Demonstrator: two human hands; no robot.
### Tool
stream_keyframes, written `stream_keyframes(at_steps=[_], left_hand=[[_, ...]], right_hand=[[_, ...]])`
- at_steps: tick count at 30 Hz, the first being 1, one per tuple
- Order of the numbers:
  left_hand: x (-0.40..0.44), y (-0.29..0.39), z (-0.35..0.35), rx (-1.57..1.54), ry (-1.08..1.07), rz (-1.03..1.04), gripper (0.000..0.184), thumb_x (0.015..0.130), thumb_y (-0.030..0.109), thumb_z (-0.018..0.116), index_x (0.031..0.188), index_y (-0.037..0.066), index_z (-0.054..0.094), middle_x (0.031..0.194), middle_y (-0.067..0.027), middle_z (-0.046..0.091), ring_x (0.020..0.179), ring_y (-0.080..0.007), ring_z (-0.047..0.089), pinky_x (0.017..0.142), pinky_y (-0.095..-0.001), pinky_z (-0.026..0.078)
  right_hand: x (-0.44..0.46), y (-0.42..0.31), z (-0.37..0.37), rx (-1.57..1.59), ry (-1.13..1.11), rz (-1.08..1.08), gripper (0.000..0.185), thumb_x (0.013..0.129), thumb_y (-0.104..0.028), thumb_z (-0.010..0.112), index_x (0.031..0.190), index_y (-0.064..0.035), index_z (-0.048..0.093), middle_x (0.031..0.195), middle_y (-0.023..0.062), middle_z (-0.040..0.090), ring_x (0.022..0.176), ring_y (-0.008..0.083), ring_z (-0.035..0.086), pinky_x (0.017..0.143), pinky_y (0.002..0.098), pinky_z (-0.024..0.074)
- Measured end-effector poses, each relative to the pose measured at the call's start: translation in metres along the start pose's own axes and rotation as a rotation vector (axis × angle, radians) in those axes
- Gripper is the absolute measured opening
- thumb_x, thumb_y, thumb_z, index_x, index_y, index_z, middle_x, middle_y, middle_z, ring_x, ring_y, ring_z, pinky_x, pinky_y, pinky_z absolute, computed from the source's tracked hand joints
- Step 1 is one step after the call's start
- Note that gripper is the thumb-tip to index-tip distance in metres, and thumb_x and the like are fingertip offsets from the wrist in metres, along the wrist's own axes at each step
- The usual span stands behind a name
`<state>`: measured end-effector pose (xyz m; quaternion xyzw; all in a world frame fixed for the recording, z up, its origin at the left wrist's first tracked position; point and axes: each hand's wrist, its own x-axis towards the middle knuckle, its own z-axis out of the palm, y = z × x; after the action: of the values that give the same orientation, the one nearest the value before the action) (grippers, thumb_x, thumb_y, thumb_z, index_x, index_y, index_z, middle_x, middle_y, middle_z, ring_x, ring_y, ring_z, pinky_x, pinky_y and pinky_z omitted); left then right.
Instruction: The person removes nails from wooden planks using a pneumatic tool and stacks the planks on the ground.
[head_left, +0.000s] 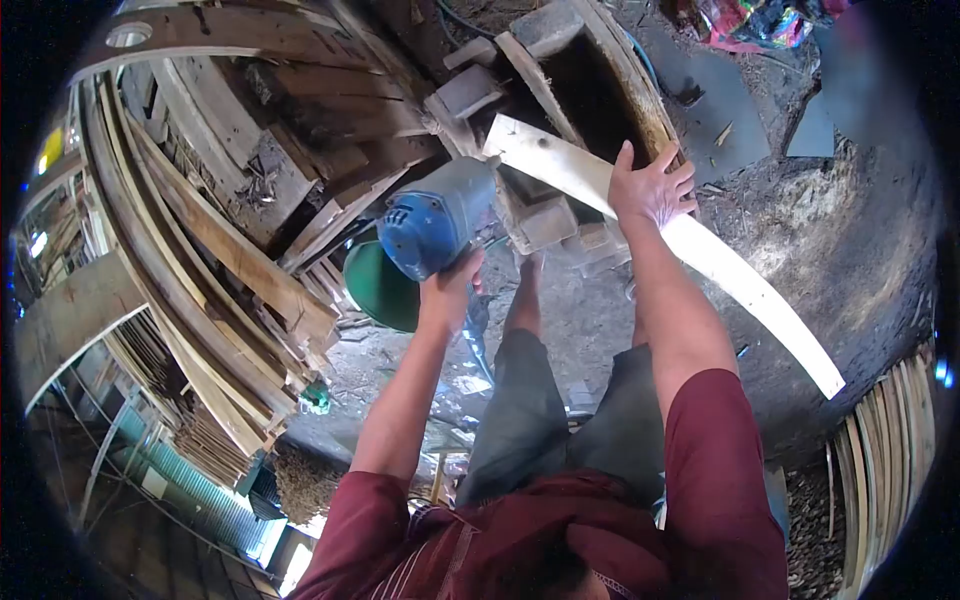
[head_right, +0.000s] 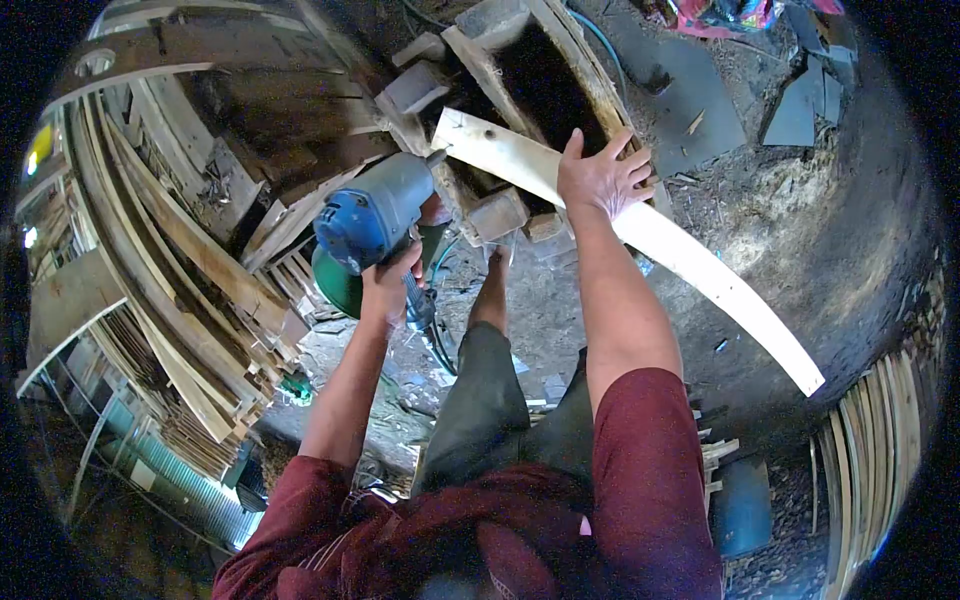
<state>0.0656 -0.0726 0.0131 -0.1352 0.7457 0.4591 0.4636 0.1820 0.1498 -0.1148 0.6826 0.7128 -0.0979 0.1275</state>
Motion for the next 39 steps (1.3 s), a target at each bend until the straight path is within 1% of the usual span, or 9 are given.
stream_keyframes(at_steps=[6,15,19,24,30,31,34,36,39], left_hand=[[0.028,-0.021,-0.026,-0.133,-0.053,-0.160,0.013,0.082,0.012,0.064,0.090,0.007,0.055,0.061,-0.0042,0.048,0.053,-0.0173,0.048,0.049,-0.0328,0.039],[0.020,-0.004,0.005,-0.082,-0.008,0.009,0.019,0.081,0.014,0.067,0.094,0.005,0.057,0.064,-0.0038,0.049,0.054,-0.0154,0.048,0.051,-0.0297,0.041],[0.016,0.031,-0.003,-0.073,-0.021,-0.186,0.020,0.082,0.018,0.067,0.096,0.006,0.058,0.063,-0.0019,0.047,0.053,-0.0138,0.045,0.049,-0.0291,0.037],[0.005,0.037,-0.009,-0.067,-0.072,0.034,0.026,0.086,0.014,0.062,0.108,0.002,0.057,0.065,-0.0024,0.047,0.057,-0.0146,0.047,0.052,-0.0289,0.038],[0.018,0.043,0.019,-0.043,-0.061,0.013,0.015,0.085,0.008,0.063,0.099,0.005,0.058,0.069,-0.0009,0.052,0.057,-0.0094,0.047,0.048,-0.0250,0.038],[0.025,0.043,0.023,0.016,-0.044,0.015,0.022,0.083,0.016,0.068,0.098,0.005,0.057,0.064,-0.0027,0.050,0.051,-0.0144,0.047,0.047,-0.0296,0.039],[0.043,0.054,0.029,0.052,-0.064,-0.140,0.022,0.081,0.015,0.068,0.097,0.005,0.056,0.063,-0.0018,0.049,0.051,-0.0140,0.047,0.048,-0.0292,0.039],[0.046,0.089,0.020,0.175,-0.066,-0.264,0.021,0.081,0.018,0.066,0.094,0.006,0.055,0.060,0.0011,0.044,0.052,-0.0130,0.045,0.051,-0.0263,0.038],[0.029,0.102,0.012,0.123,-0.084,-0.155,0.024,0.083,0.023,0.066,0.097,0.008,0.056,0.062,0.0003,0.046,0.052,-0.0134,0.046,0.052,-0.0266,0.039]], right_hand=[[0.001,0.000,-0.006,0.025,-0.067,0.024,0.077,0.084,-0.059,0.049,0.140,-0.0108,0.031,0.133,0.0223,0.035,0.127,0.0375,0.034,0.105,0.0565,0.0181],[0.003,0.000,0.004,-0.041,0.041,0.003,0.071,0.083,-0.053,0.053,0.138,-0.0126,0.033,0.131,0.0213,0.037,0.123,0.0358,0.037,0.099,0.0541,0.0257],[0.008,-0.001,-0.001,-0.020,-0.014,0.032,0.068,0.083,-0.051,0.053,0.136,-0.0131,0.034,0.128,0.0214,0.039,0.121,0.0369,0.039,0.097,0.0543,0.0259],[0.007,-0.001,0.002,-0.021,0.001,0.026,0.068,0.083,-0.051,0.053,0.136,-0.0133,0.034,0.125,0.0202,0.040,0.119,0.0367,0.040,0.097,0.0545,0.0258],[0.008,0.000,0.001,-0.014,-0.010,0.027,0.065,0.083,-0.051,0.053,0.132,-0.0123,0.035,0.127,0.0215,0.039,0.119,0.0370,0.040,0.097,0.0549,0.0253],[0.008,0.001,0.003,-0.014,-0.009,0.029,0.065,0.083,-0.051,0.053,0.132,-0.0123,0.035,0.127,0.0215,0.039,0.119,0.0370,0.040,0.097,0.0549,0.0253],[0.009,0.002,0.004,-0.028,0.035,0.013,0.065,0.083,-0.051,0.053,0.131,-0.0118,0.035,0.129,0.0228,0.038,0.121,0.0374,0.039,0.098,0.0556,0.0245],[0.010,-0.002,-0.011,0.028,-0.122,0.041,0.067,0.083,-0.051,0.053,0.133,-0.0119,0.034,0.131,0.0240,0.037,0.123,0.0380,0.037,0.099,0.0563,0.0235],[0.009,-0.002,0.000,-0.010,-0.030,0.028,0.068,0.083,-0.053,0.052,0.135,-0.0121,0.034,0.133,0.0246,0.036,0.123,0.0380,0.038,0.099,0.0560,0.0238]])
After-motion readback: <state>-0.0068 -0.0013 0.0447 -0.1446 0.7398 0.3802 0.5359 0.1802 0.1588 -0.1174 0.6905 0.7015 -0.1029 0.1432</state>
